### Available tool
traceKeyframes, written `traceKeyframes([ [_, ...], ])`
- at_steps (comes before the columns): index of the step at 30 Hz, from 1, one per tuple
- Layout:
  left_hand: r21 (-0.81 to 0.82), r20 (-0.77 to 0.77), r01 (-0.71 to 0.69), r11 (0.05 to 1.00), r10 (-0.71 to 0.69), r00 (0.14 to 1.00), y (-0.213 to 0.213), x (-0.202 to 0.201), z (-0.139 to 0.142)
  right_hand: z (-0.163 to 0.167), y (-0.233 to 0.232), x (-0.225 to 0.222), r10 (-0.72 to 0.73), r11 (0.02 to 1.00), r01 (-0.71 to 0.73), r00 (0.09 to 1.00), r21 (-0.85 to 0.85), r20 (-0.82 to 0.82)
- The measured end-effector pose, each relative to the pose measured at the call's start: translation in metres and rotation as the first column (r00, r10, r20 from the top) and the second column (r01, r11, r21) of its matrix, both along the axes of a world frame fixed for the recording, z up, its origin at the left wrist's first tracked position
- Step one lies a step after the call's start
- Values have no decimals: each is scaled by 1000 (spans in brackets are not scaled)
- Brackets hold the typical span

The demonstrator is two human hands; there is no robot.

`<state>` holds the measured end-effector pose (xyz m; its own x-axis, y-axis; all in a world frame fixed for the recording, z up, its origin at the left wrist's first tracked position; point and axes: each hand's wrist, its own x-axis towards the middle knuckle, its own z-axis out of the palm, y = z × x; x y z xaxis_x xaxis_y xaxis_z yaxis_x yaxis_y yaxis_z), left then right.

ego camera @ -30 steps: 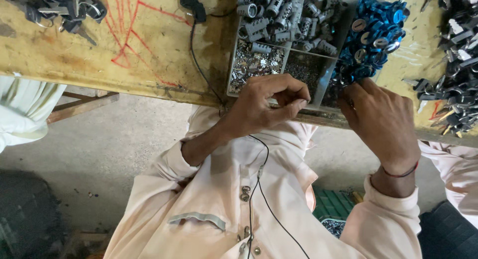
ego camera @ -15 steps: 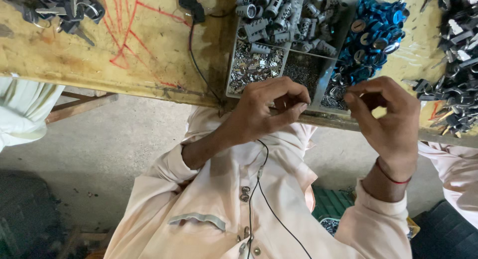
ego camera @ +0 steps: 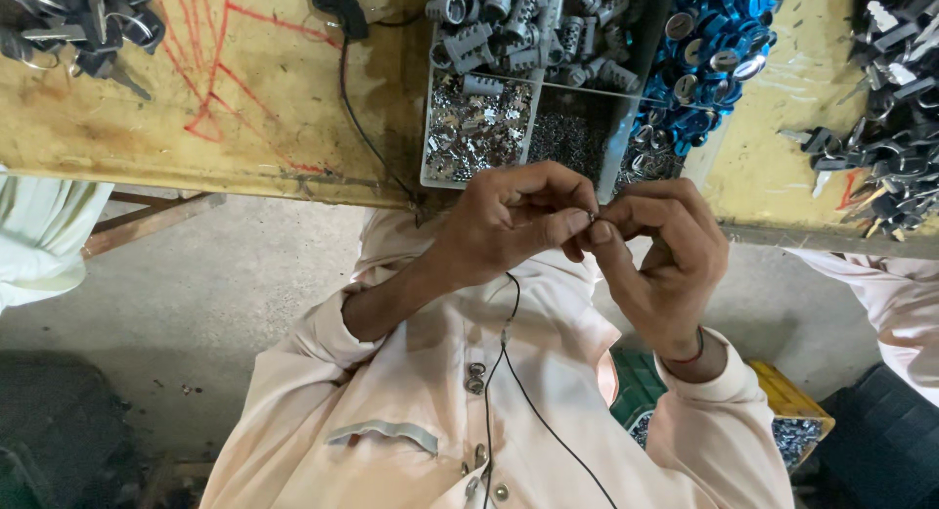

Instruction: The person sits at a workbench and assembles small cylindrical lock components by hand. They pick small metal pins and blue plastic caps from a compartment tray, press the parts into the cylinder body, and set finished assemblies aside, repeating the cycle.

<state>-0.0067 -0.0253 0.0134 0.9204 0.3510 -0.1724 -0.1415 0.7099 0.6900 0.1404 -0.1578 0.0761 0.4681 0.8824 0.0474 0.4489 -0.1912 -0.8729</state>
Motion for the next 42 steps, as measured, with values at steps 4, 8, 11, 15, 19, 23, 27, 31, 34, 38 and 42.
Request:
traceKeyframes([
  [4,-35,1,-20,999,20,1000,-3,2,3,4,0,-1,-5,999,10,993,-44,115],
  [8,33,-12,-34,999,34,999,-2,0,8,1,-3,-1,3,1000,-3,999,-5,35],
  [11,168,-30,-72,983,78,996,-4,-1,14,-6,-5,-5,-27,997,39,986,69,-166],
  [15,223,-23,-105,969,113,993,1,-3,15,-20,-1,-6,-33,988,-3,972,153,232],
  [19,94,-42,49,994,-45,998,13,-6,8,-18,5,4,122,965,-206,902,165,415],
  [23,7,-37,99,995,-99,994,16,-8,2,14,24,16,205,976,-212,970,46,133],
  [27,-12,-51,25,1000,-25,998,22,-4,-6,44,60,45,237,964,-252,686,-81,688],
  [31,37,-17,16,999,-16,1000,28,3,-15,15,105,71,338,926,-297,384,-232,859],
  [34,54,-7,13,998,-13,1000,25,5,-17,-12,124,83,393,908,-247,222,-339,892],
  [38,45,2,17,999,-17,1000,21,9,-16,-17,128,100,441,869,-359,246,-341,863],
  [42,73,11,51,996,-52,999,23,10,-15,-17,130,99,481,853,-331,199,-404,854],
])
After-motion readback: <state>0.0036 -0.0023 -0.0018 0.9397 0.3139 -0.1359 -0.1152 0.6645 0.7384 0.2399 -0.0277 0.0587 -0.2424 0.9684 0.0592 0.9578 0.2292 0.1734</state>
